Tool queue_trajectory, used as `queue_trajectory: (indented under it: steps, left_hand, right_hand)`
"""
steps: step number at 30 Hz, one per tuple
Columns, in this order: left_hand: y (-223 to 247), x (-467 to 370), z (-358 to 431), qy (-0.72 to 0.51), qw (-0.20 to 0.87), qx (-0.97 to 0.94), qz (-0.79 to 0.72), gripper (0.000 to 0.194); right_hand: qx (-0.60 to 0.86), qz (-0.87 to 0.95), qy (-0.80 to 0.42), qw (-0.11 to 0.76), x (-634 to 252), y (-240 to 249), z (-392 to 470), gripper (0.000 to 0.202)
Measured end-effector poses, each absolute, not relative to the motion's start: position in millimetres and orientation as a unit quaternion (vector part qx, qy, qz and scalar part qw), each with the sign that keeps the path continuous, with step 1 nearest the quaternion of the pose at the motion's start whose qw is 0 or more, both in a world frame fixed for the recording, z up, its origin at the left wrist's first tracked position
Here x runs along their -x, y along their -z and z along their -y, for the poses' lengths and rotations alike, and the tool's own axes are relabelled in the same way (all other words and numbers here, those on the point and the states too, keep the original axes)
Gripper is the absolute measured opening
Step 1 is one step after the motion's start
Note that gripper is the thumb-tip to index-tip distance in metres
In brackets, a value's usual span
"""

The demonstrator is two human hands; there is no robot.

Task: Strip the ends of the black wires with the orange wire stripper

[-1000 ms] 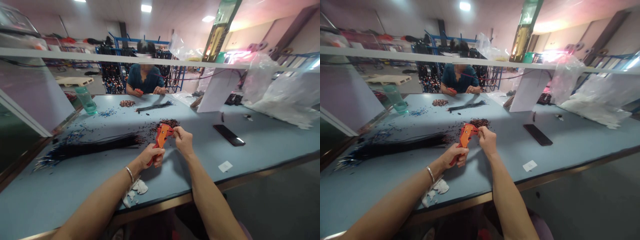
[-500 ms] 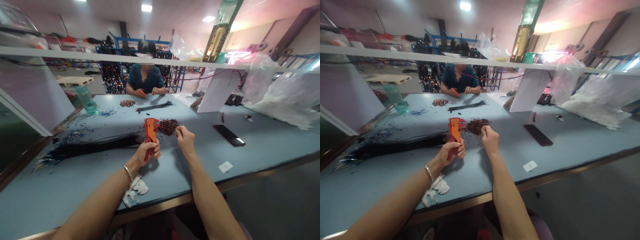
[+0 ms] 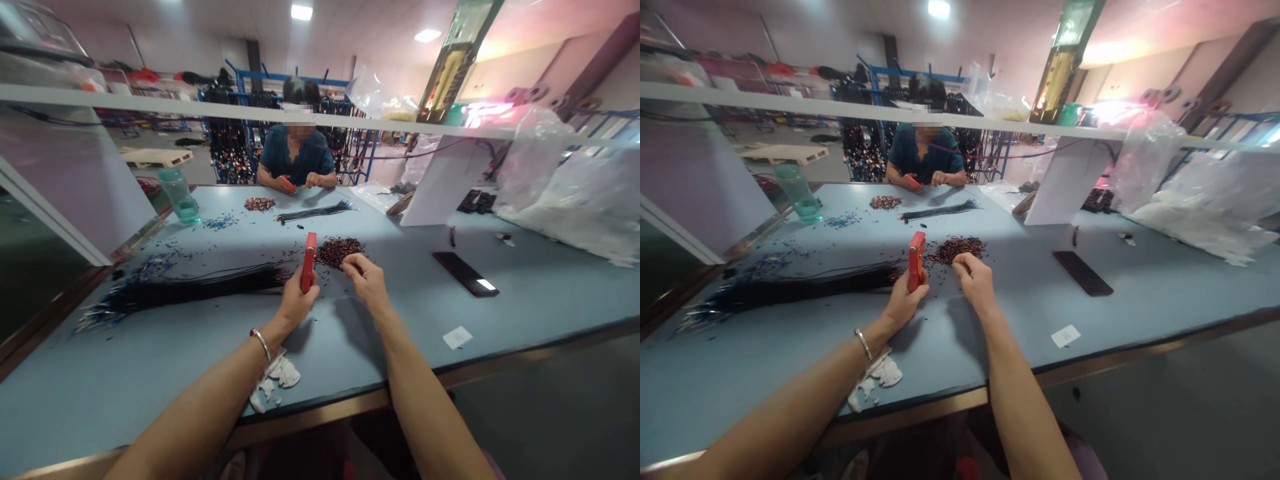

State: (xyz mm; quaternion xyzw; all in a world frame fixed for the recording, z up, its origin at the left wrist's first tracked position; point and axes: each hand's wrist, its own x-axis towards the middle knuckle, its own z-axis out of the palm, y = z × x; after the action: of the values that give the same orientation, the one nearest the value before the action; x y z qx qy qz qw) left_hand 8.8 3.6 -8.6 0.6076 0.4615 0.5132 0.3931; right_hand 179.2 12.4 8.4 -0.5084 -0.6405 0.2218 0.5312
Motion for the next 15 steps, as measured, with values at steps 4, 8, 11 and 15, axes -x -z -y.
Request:
queue_trajectory:
  steps: [4, 8, 11, 15]
  left_hand:
    - [9.5, -9.4, -1.4, -0.478, 0.309, -0.647, -0.507, 0.018]
    - [7.4, -10.1, 2.0, -0.457, 0.262, -0.688, -0.499, 0.022]
    - [7.6, -10.7, 2.8, -0.420, 0.207, -0.731, -0.497, 0.024]
    - [9.7, -11.1, 2.5, -0.372, 0.148, -0.770, -0.496, 0.030]
  right_hand:
    - [0.487, 0.640, -0.279, 0.525, -174.5, -9.5, -12.1, 0.014]
    - [0.461, 0.621, -0.359, 0.522, -171.6, -7.6, -12.2, 0.013]
    - [0.447, 0.603, -0.406, 0.521, -169.8, -6.1, -12.2, 0.010]
    - [0.433, 0.591, -0.432, 0.526, -168.1, -6.7, -10.0, 0.013]
